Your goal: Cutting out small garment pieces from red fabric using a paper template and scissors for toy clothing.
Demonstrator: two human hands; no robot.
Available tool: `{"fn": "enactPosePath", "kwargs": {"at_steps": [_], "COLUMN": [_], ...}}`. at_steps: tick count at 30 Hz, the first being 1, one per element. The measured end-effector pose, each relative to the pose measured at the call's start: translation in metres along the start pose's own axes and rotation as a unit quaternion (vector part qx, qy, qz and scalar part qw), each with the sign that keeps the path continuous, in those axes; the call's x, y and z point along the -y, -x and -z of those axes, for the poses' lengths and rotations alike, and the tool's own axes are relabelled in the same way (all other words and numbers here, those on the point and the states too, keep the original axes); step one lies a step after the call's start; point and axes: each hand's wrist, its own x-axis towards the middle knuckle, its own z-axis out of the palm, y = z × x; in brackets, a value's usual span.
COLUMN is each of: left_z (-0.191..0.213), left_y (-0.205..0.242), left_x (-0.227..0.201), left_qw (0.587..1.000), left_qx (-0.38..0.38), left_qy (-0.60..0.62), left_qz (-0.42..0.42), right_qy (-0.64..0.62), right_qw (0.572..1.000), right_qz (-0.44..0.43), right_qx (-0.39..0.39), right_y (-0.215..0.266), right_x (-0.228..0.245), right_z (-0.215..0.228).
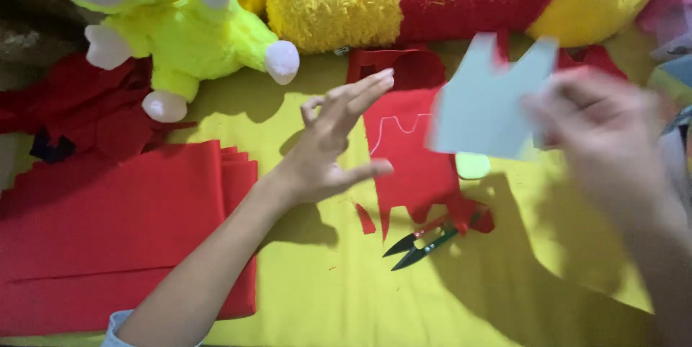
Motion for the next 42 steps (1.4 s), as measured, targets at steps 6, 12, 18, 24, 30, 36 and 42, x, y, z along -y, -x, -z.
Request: {"fn": "enactPosePath", "kwargs": {"at_steps": [6,12,18,24,30,36,42], "left_z": [-0.001,-0.055,-0.139,-0.169,-0.173,-0.174,-0.112], "left_y": [-0.018,-0.068,-0.139,-0.154,-0.153,-0.153,-0.138], "left_x": [-0.023,-0.066,-0.065,-0.05,-0.045,-0.048,-0.076], "left_qw": [0.988,0.988,0.967,0.978,0.981,0.986,0.994], "left_qx": [-0.107,-0.059,-0.029,-0.034,-0.046,-0.03,-0.046], "left_qy": [-0.073,-0.086,-0.216,-0.181,-0.157,-0.145,-0.078], "left_qz": [-0.087,-0.115,-0.133,-0.102,-0.108,-0.081,-0.068], "right_qy": [0.105,0.194,0.246,0.273,0.278,0.289,0.318], "right_qw": [0.967,0.944,0.925,0.919,0.922,0.93,0.877], "right_qz": [0.147,0.171,0.193,0.194,0.19,0.129,0.274], "right_qx": [-0.181,-0.206,-0.216,-0.207,-0.191,-0.19,-0.234], "right_y": [-0.054,-0.038,-0.028,-0.037,-0.038,-0.043,-0.034], "right_x": [-0.172,-0.136,-0.105,-0.122,-0.113,-0.12,-0.101], "right_z": [0.107,0.091,0.07,0.065,0.064,0.06,0.06]}}
